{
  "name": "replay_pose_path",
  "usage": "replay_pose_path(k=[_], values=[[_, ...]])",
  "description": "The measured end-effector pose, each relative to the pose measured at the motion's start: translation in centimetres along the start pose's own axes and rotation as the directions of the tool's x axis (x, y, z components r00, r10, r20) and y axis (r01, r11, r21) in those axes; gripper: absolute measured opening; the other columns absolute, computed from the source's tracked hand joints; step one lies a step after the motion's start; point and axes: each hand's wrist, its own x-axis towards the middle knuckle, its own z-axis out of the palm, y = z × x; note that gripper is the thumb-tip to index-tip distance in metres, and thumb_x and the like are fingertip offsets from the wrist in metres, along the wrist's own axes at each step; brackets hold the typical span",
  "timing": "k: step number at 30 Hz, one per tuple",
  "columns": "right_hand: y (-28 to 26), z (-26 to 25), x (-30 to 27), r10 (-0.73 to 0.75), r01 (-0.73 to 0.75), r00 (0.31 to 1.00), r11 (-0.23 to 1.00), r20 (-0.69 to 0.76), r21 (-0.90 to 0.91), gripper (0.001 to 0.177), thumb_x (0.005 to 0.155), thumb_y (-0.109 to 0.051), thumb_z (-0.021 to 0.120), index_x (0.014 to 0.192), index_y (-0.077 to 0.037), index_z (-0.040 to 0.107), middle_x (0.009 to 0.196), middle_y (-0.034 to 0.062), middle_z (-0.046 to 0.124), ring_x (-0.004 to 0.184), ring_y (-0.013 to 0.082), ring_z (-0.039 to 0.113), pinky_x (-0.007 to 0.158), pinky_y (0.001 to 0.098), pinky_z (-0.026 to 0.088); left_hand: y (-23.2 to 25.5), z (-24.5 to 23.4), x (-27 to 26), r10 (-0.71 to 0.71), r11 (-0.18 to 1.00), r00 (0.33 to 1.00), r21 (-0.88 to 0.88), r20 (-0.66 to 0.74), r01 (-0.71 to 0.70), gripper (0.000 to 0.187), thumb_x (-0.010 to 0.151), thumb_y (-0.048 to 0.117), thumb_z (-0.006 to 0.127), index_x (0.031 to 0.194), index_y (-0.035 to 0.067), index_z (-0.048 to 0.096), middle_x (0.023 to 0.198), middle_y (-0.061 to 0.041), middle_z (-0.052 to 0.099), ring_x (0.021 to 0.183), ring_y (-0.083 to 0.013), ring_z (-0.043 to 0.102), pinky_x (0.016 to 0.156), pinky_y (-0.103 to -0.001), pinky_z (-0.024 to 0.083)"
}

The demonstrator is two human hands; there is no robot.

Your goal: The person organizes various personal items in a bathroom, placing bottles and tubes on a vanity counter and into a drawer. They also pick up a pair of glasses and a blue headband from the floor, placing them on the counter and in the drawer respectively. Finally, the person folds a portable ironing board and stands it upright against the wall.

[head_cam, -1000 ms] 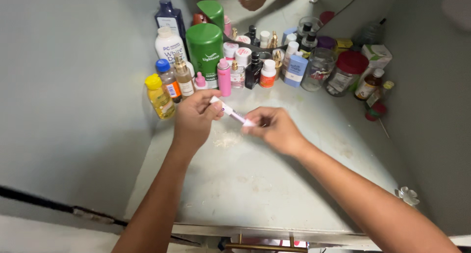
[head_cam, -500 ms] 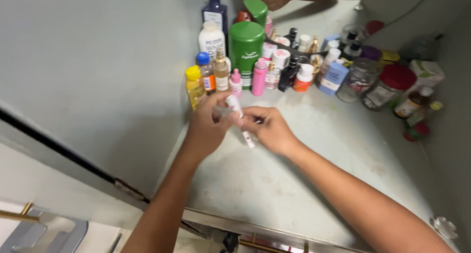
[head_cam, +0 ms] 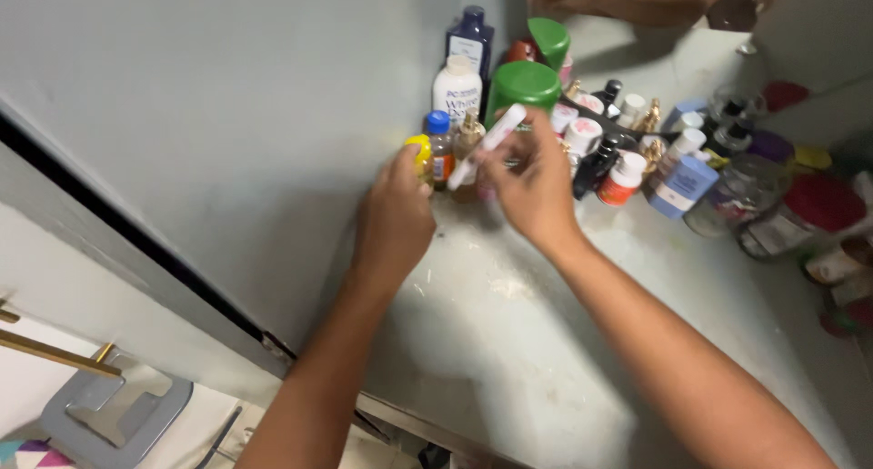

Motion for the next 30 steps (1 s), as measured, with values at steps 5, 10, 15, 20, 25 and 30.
replay_pose_path(k=[5,10,15,20,25,30], values=[[-1.5,0.7,4.2,-0.002,0.0,0.997,1.0,-0.071,-0.022,0.03,0.1,-0.004,0.069,0.126,-0.003,0.053,0.102,0.005,0.069,0.085,0.0121,0.071,0.066,0.0286,0.056,0.0,1.2,2.3,-0.387,0.92,0.875,0.18,0.29,0.348,0.068,0.086,0.001,0.058,0.15,0.0,0.033,0.109,-0.029,0.068,0.096,-0.0481,0.068,0.083,-0.056,0.053],[-0.6,2.1,6.6,-0.211,0.204,0.977,0.962,-0.018,-0.182,0.021,0.1,-0.002,0.071,0.119,0.0,0.061,0.101,0.0061,0.074,0.09,0.0117,0.071,0.079,0.0273,0.058,-0.3,2.2,2.5,-0.362,0.923,0.902,0.225,0.235,0.312,0.041,0.097,0.009,0.055,0.136,0.002,0.045,0.101,-0.027,0.071,0.089,-0.0465,0.07,0.075,-0.056,0.055],[0.0,3.6,7.2,0.01,0.002,0.999,0.973,0.053,-0.232,0.015,0.097,-0.008,0.071,0.108,0.0,0.066,0.094,0.0066,0.075,0.082,0.0109,0.075,0.069,0.0277,0.058,-0.5,2.2,1.3,-0.419,0.894,0.865,0.295,0.277,0.338,0.029,0.103,0.016,0.056,0.129,0.006,0.05,0.086,-0.024,0.073,0.082,-0.0438,0.073,0.074,-0.056,0.057],[1.6,4.6,8.4,0.106,-0.024,0.974,0.928,0.202,-0.372,0.014,0.093,-0.008,0.073,0.102,0.002,0.07,0.086,0.0115,0.078,0.075,0.0138,0.078,0.068,0.0288,0.061,-1.4,2.8,1.5,-0.369,0.909,0.893,0.298,0.257,0.29,0.047,0.095,0.006,0.057,0.14,0.003,0.045,0.085,-0.025,0.073,0.079,-0.044,0.073,0.072,-0.055,0.057],[2.1,5.4,9.0,0.204,-0.124,0.958,0.928,0.2,-0.352,0.019,0.09,-0.006,0.071,0.107,0.003,0.068,0.092,0.0101,0.078,0.072,0.0158,0.076,0.063,0.0289,0.061,-1.3,2.9,1.9,-0.386,0.909,0.884,0.275,0.265,0.314,0.06,0.089,0.003,0.058,0.146,0.003,0.039,0.086,-0.025,0.072,0.08,-0.045,0.072,0.073,-0.055,0.056],[0.4,4.2,8.5,0.206,-0.151,0.962,0.949,0.18,-0.277,0.02,0.092,-0.002,0.065,0.111,0.001,0.068,0.095,0.0085,0.076,0.076,0.0145,0.077,0.065,0.0292,0.063,-1.1,3.0,1.9,-0.426,0.898,0.852,0.26,0.306,0.356,0.069,0.09,0.002,0.057,0.153,0.006,0.03,0.101,-0.029,0.07,0.087,-0.0476,0.071,0.076,-0.055,0.056]])
